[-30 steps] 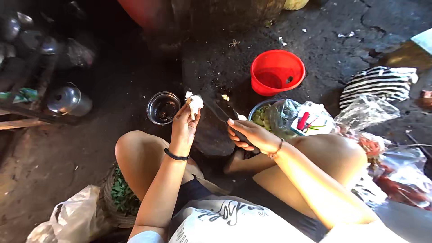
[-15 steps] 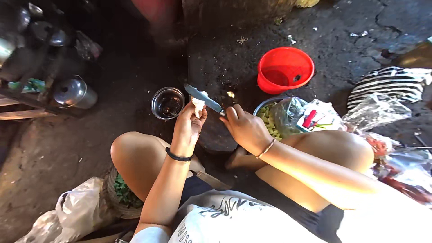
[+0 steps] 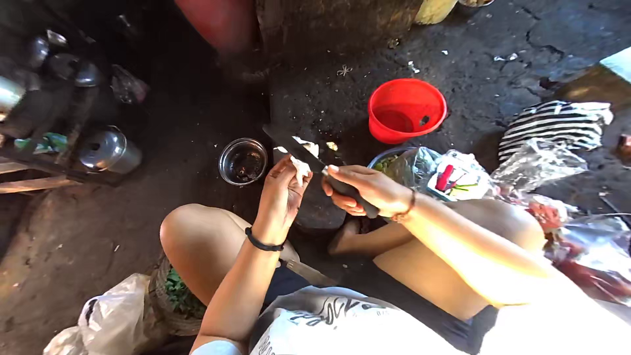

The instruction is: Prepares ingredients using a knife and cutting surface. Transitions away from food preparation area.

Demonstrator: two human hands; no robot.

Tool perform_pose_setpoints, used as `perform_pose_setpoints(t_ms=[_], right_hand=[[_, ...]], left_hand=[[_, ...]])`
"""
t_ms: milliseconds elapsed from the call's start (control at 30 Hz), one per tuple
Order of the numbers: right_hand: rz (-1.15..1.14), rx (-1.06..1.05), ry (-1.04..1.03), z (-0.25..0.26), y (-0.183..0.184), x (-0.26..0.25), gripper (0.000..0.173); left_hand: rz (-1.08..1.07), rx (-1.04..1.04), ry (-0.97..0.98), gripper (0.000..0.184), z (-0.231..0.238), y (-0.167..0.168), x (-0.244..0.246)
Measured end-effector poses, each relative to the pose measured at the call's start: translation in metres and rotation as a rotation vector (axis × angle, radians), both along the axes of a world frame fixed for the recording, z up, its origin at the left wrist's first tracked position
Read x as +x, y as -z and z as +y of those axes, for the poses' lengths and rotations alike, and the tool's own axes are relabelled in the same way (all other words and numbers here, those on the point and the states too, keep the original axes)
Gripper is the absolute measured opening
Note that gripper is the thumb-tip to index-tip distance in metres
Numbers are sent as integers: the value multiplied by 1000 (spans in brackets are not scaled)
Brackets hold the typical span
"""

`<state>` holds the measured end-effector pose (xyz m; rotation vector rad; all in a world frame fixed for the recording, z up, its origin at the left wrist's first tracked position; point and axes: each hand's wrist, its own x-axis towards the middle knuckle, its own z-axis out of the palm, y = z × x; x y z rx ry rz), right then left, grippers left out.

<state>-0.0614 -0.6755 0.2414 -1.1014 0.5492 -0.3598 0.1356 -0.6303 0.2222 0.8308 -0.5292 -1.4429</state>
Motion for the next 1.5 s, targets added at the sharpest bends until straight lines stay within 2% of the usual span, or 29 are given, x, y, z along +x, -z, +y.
perform_pose_setpoints(t_ms=[133,467,667,733,767,833,900,1000,1100,1367,1433,1500], right_hand=[[-13,6,-41,2,12,3,45],[12,72,-85,16,9,-26,44],[21,116,-81,22,12,-44,43],[137,-59,2,25,7,-51,41],[244,-273,93,28,3,-50,39],[527,-846,298,34,-1,-36,33],[705,-1311,389,36,-1,-11,31],[776,-1556,408,28,20,12,30],[763,-1649,379,21,29,11,28],[797,-1602,327,30,44,-11,26],[789,-1554,312,33,47,-16,28],[788,-1382,272,33,49,-23,32]], left_hand=[[98,61,-18,25,13,-5,2],[73,-16,-64,25,20,-20,16],[68,-18,-83,26,21,-16,24],[37,-21,-116,26,21,-13,32],[22,-13,-127,26,20,-11,35],[8,49,-108,25,19,-5,30],[54,124,-32,25,17,0,12],[163,168,36,29,15,0,-3],[206,176,20,29,14,-1,-1],[171,101,-4,24,7,2,12],[146,62,2,24,6,4,17],[43,12,-6,24,3,7,27]])
